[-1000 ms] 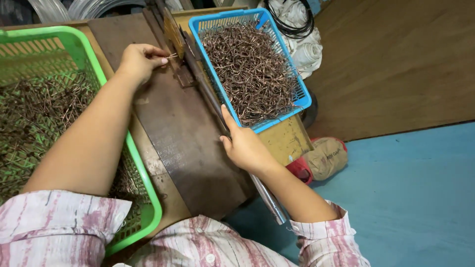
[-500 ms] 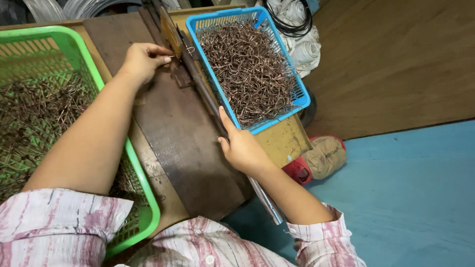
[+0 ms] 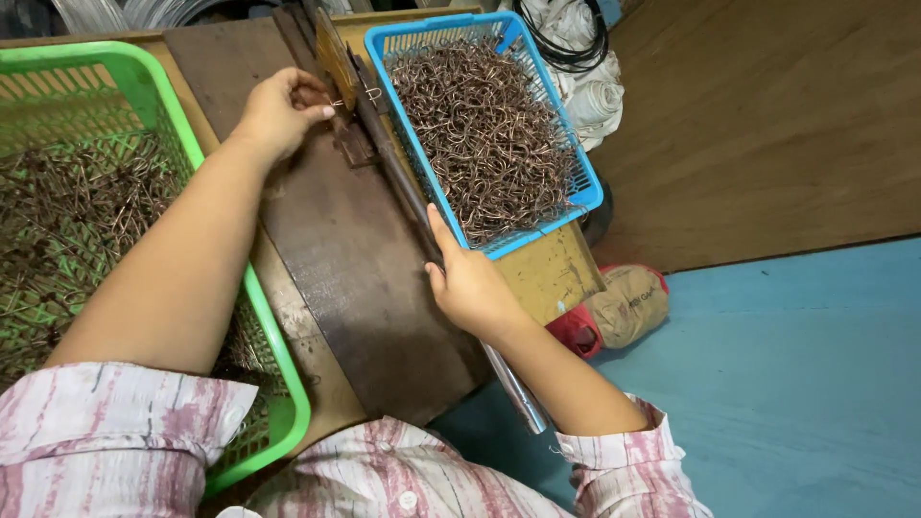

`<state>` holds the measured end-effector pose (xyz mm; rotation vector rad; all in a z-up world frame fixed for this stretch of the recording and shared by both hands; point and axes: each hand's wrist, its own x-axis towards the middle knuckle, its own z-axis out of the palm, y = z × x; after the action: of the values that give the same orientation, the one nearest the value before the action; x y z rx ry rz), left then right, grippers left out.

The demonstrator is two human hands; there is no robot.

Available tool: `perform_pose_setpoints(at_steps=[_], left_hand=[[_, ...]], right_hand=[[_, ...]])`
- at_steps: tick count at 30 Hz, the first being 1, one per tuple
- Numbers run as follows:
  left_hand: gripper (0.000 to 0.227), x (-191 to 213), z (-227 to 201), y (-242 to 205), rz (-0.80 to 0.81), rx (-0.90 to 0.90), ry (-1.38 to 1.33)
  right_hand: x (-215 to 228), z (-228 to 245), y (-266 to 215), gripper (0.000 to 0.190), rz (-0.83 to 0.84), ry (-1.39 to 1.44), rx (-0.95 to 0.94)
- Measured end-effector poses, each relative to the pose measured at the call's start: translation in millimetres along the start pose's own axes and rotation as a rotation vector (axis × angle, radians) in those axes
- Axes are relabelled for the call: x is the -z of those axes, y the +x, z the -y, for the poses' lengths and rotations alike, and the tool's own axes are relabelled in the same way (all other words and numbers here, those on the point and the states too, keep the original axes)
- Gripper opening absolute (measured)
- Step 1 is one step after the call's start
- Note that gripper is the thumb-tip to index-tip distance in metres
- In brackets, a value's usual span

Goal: Processing small metal nails by picking them from a basket, placing them in a manual cutter, and sorting them into another basket.

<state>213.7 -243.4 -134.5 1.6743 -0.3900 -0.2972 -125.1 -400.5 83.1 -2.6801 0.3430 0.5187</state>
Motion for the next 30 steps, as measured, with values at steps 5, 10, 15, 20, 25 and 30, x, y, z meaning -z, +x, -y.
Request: perform_pose_setpoints(at_steps=[5,10,15,20,25,30], left_hand=[[0.061,-12.7,-112.0,-63.3,-0.223,-0.099,0.492],[0.058,-93.7,-150.2,-85.3,-0.083,-0.864,0.506],[0.075,-147.7,-160.2,-101.9,0.344,-0.782,0.856],[0.074,-155.1,-148.2,-99.9,0.289,-0.799,0.876],[0.072,-165.8,-133.0,-96.7,0.196,-0.850,0.862],[0.070,-168.5,-126.0,-98.7,0.113,-0.918,0.837]], right_hand=[[-5.9,-4.6,5.4,0.074,-0.034,0.024,-0.034],[-22.0,-21.3,19.4,0.049,-0.138,0.026,0.026],[-21.3,-27.6,29.9,0.059,-0.014,-0.033,-0.115],[-13.7,-10.4,23.5,0.051,0.005,-0.068,-0.125],[-27.5,-12.1,31.6,0.043,-0.024,-0.150,-0.110],[-50.6,-28.8,42.9,0.038,-0.080,-0.224,-0.145]])
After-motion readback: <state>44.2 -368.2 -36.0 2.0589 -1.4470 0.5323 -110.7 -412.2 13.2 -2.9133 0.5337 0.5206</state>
